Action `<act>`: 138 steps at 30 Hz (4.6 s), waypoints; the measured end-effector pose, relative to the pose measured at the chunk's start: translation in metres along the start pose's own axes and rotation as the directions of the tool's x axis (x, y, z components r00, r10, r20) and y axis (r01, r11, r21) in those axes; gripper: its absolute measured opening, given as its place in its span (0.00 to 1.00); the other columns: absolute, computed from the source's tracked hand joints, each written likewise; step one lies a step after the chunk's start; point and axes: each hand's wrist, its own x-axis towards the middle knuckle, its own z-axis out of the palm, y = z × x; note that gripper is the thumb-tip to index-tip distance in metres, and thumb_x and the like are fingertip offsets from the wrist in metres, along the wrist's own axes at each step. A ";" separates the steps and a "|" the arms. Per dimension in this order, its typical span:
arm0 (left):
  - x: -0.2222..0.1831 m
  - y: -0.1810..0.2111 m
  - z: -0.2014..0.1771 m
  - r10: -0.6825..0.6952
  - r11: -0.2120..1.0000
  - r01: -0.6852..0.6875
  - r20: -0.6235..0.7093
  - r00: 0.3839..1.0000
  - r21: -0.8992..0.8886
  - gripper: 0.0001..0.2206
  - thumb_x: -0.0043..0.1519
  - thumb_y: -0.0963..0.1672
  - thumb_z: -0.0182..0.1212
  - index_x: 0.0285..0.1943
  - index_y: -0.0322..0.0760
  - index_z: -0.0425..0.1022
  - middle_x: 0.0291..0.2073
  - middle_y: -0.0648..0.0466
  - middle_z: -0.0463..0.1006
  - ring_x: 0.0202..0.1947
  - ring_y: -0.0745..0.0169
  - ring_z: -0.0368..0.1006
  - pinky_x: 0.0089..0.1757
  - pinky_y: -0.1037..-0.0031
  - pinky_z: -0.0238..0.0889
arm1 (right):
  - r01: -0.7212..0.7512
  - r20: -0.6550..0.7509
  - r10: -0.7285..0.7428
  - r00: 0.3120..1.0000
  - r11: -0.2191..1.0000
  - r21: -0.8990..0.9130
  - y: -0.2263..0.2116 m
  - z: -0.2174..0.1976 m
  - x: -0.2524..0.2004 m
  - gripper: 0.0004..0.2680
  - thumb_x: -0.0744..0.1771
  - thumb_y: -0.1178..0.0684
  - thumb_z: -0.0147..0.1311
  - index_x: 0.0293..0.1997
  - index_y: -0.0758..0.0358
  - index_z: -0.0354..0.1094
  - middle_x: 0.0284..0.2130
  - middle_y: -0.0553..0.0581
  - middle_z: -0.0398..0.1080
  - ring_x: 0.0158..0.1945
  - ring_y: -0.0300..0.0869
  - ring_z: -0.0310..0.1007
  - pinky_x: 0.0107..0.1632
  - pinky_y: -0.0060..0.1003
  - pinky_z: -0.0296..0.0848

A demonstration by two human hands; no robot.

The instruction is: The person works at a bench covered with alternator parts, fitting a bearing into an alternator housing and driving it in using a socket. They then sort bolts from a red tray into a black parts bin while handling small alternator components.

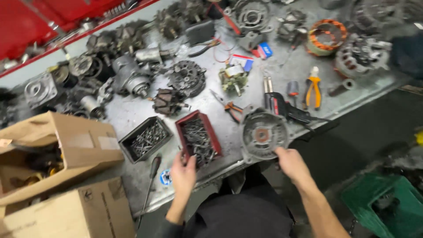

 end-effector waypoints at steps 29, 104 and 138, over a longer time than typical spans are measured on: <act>-0.054 0.020 0.007 -0.062 0.983 0.056 -0.026 0.998 -0.177 0.19 0.59 0.43 0.66 0.59 0.31 0.72 0.47 0.39 0.83 0.48 0.47 0.81 0.48 0.64 0.74 | 0.192 0.268 -0.280 0.922 0.931 0.310 -0.276 0.108 0.100 0.14 0.68 0.44 0.48 0.30 0.66 0.70 0.20 0.55 0.69 0.18 0.38 0.60 0.21 0.39 0.54; -0.061 0.000 -0.067 0.163 0.962 -0.112 0.196 0.967 -0.248 0.17 0.57 0.45 0.70 0.52 0.33 0.76 0.40 0.48 0.82 0.38 0.55 0.82 0.40 0.71 0.74 | 0.518 0.461 -0.829 0.316 -0.257 -0.816 -0.183 0.139 -0.002 0.04 0.64 0.49 0.59 0.32 0.52 0.79 0.49 0.56 0.69 0.63 0.53 0.62 0.66 0.70 0.54; -0.043 0.083 -0.067 0.458 0.806 -0.361 0.107 0.883 -0.469 0.15 0.62 0.43 0.69 0.56 0.35 0.77 0.47 0.50 0.80 0.47 0.58 0.79 0.49 0.73 0.73 | 0.872 0.137 -0.884 0.446 0.464 0.155 -0.135 0.089 -0.098 0.06 0.67 0.61 0.64 0.47 0.66 0.76 0.44 0.56 0.71 0.49 0.40 0.72 0.52 0.32 0.72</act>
